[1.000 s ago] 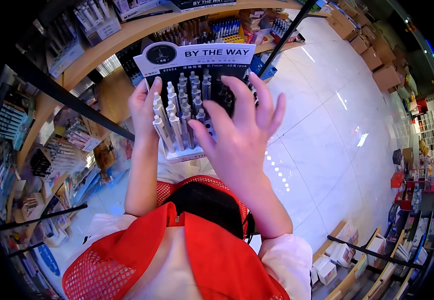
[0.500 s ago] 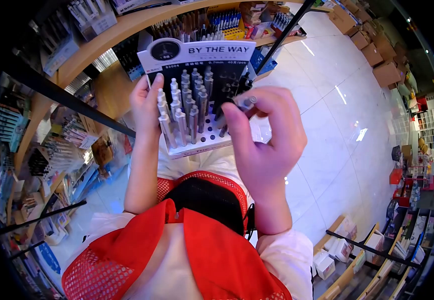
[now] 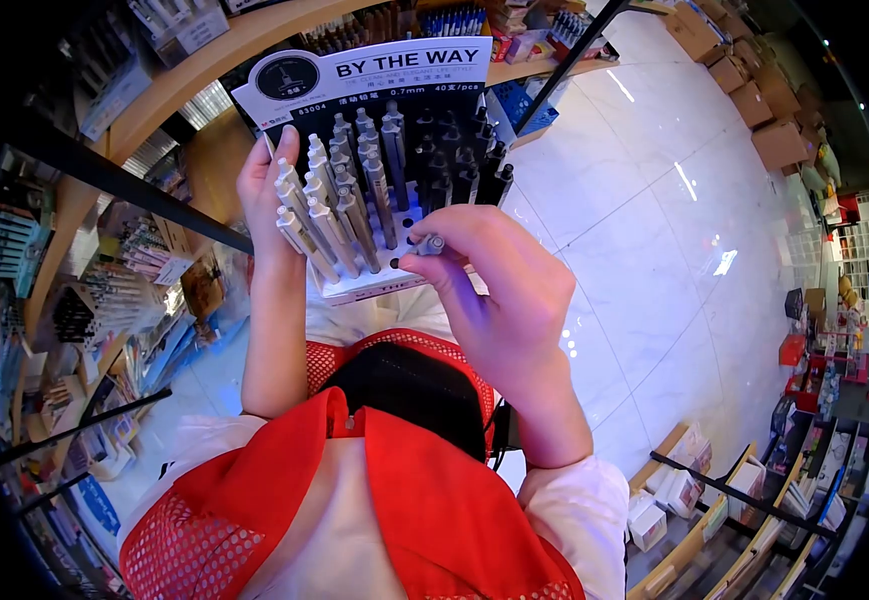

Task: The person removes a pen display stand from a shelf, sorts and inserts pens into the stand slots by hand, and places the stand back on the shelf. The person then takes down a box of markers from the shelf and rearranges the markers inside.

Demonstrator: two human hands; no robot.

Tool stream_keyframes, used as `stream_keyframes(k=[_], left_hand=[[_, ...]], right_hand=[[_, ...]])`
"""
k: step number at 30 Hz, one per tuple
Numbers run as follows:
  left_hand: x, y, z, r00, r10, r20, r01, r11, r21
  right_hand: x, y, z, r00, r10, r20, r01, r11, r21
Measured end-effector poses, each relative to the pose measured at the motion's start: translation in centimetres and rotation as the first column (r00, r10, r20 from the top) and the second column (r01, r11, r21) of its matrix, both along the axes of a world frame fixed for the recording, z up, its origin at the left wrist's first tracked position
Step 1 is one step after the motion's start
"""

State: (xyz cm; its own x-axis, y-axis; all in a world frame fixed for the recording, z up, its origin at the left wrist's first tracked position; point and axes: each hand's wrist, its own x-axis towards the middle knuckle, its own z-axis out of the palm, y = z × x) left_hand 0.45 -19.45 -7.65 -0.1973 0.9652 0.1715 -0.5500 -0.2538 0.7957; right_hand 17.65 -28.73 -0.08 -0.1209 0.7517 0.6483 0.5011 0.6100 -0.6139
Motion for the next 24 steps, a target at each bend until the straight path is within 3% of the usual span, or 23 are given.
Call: stream_keyframes(k=[2, 5, 9, 12, 13, 16, 24], left_hand=[[0.0, 0.0, 0.1, 1.0, -0.004, 0.013, 0.004, 1.0, -0.016], [0.1, -0.2, 0.5, 0.998, -0.009, 0.065, 0.012, 0.999, -0.045], [0.1, -0.4, 0.7, 0.999, -0.018, 0.042, 0.019, 0.999, -0.026], [0.1, -0.6, 0.6, 1.0, -0.019, 0.0, 0.019, 1.0, 0.004], [0.1, -0.6, 0.6, 1.0, -0.018, -0.007, 0.018, 1.0, 0.01], [0.2, -0.5, 0.3, 1.0, -0.008, 0.002, 0.008, 1.0, 0.018], [-0.6, -0.3, 0.1, 1.0, 0.019, 0.018, -0.019, 1.0, -0.016]], right_hand=[[0.3, 0.1, 0.2, 0.999, -0.005, 0.046, 0.004, 1.0, 0.019], [-0.2, 0.1, -0.2, 0.998, -0.026, -0.058, 0.024, 0.999, -0.033], [-1.4, 0.6, -0.2, 0.987, -0.148, 0.059, 0.147, 0.989, 0.013], [-1.5, 1.3, 0.6, 0.89, -0.315, 0.33, 0.219, 0.929, 0.297], [-1.6, 1.4, 0.6, 0.865, -0.342, 0.367, 0.245, 0.926, 0.287], [-1.1, 2.4, 0.7, 0.87, -0.332, 0.365, 0.219, 0.922, 0.318], [-0.6, 2.5, 1.1, 0.899, -0.2, 0.39, 0.143, 0.975, 0.171]])
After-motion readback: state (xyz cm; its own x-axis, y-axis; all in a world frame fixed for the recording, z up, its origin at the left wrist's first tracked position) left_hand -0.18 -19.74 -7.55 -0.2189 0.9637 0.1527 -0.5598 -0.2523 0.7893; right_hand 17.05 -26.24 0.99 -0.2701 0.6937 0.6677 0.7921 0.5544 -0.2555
